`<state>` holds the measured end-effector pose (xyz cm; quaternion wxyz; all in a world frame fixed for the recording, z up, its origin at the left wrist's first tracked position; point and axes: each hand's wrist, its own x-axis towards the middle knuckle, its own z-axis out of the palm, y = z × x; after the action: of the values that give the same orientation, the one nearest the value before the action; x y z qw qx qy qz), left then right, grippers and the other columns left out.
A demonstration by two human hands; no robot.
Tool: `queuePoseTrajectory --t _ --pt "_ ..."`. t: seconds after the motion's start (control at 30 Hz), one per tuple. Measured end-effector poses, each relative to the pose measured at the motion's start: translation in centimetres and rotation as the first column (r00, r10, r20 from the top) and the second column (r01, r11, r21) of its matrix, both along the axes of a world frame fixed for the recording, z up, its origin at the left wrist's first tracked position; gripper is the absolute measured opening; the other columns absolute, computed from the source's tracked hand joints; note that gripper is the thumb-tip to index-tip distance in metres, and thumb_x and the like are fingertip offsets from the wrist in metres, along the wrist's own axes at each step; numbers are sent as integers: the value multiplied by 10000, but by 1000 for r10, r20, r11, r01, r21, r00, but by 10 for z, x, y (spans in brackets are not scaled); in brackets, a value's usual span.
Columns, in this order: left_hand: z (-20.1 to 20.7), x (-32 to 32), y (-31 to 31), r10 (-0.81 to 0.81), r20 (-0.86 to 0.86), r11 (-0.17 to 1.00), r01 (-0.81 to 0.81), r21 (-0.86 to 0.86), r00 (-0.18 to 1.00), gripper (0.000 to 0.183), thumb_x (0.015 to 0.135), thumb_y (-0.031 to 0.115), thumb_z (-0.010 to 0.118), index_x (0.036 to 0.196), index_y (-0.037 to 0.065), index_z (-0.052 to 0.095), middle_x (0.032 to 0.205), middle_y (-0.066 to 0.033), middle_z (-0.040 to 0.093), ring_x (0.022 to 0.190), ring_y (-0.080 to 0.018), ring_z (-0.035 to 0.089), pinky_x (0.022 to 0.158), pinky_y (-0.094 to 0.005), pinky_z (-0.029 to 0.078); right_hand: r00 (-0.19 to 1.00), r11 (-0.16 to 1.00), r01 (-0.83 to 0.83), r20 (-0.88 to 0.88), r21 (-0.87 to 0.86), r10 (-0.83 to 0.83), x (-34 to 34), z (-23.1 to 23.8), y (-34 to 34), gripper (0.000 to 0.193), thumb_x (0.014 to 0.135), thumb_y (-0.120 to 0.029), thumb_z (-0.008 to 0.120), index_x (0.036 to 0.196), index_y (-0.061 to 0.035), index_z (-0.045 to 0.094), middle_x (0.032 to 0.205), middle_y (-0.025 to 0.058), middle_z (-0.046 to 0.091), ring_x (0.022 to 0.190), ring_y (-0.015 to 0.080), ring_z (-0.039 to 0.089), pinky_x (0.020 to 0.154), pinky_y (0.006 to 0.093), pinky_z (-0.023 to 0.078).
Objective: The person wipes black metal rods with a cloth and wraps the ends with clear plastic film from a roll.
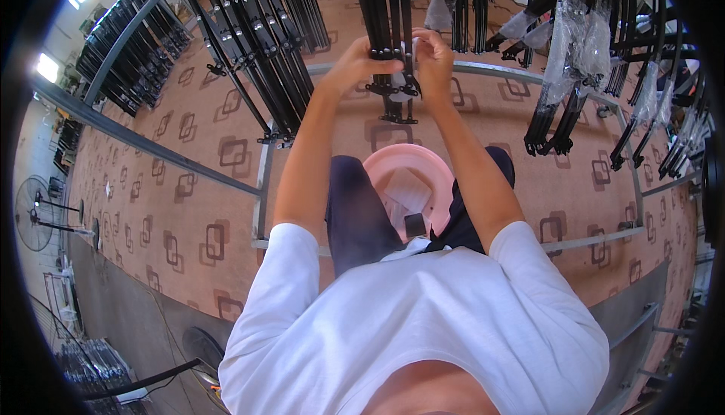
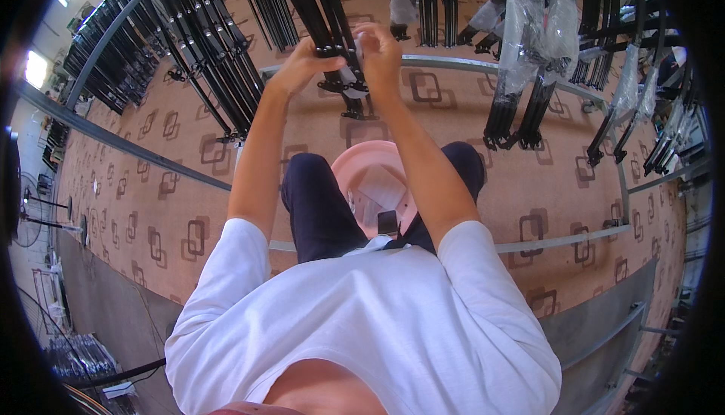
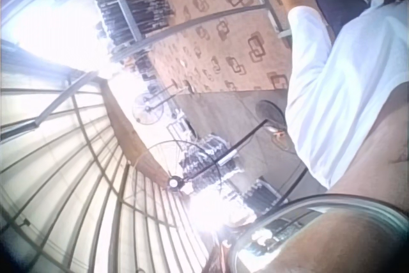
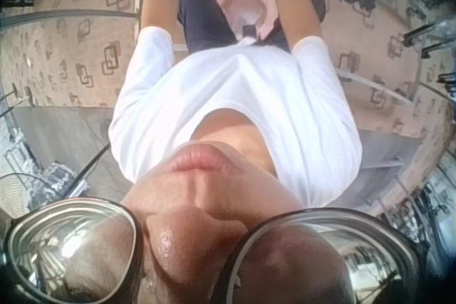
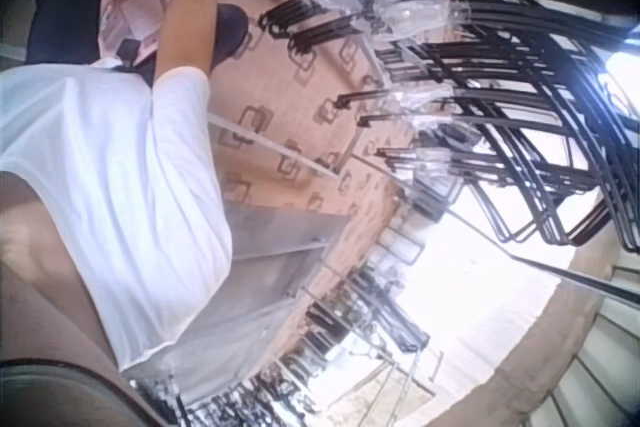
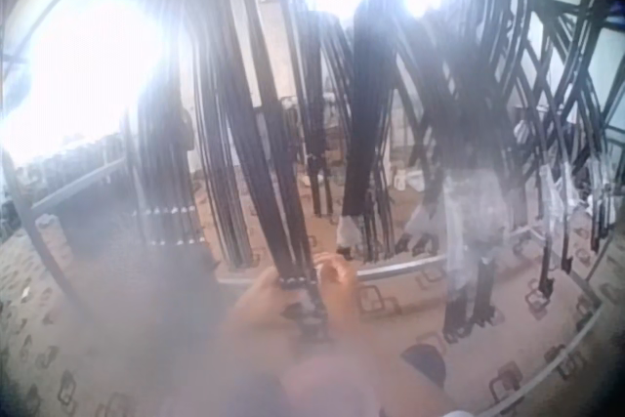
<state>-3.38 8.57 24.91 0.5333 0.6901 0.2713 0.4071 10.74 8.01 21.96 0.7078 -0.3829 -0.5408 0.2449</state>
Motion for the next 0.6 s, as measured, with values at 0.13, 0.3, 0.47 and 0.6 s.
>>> queuePoseTrajectory --t 0.13,0.3,0.47,0.6 --pt "18 12 2 -114 -75 993 114 5 991 309 656 107 698 934 56 572 847 17 559 777 -82 502 701 -222 401 1000 999 18 14 -32 -18 13 1 -4 111 798 6 480 837 -22 580 658 5 516 567 60 453 522 187 378" --pt "11 19 7 -176 -84 982 181 55 981 288 648 86 688 911 63 575 856 13 545 800 -86 495 716 -217 392 985 990 144 94 -12 -142 38 -4 -12 93 763 3 502 783 -12 592 580 2 495 515 56 446 466 188 365" --pt "15 24 15 -232 -179 970 241 31 956 284 639 85 685 897 62 569 842 20 533 823 -79 487 732 -211 382 984 985 167 64 -35 -165 47 -2 -19 70 745 -5 519 741 -11 588 558 33 514 488 94 473 460 230 368" --pt "13 23 16 -200 -162 978 207 27 966 329 652 100 685 954 53 566 854 14 532 829 -86 477 759 -231 380 962 974 226 160 -15 -220 48 1 -18 89 741 18 507 751 -5 593 629 50 538 562 117 509 514 234 393"
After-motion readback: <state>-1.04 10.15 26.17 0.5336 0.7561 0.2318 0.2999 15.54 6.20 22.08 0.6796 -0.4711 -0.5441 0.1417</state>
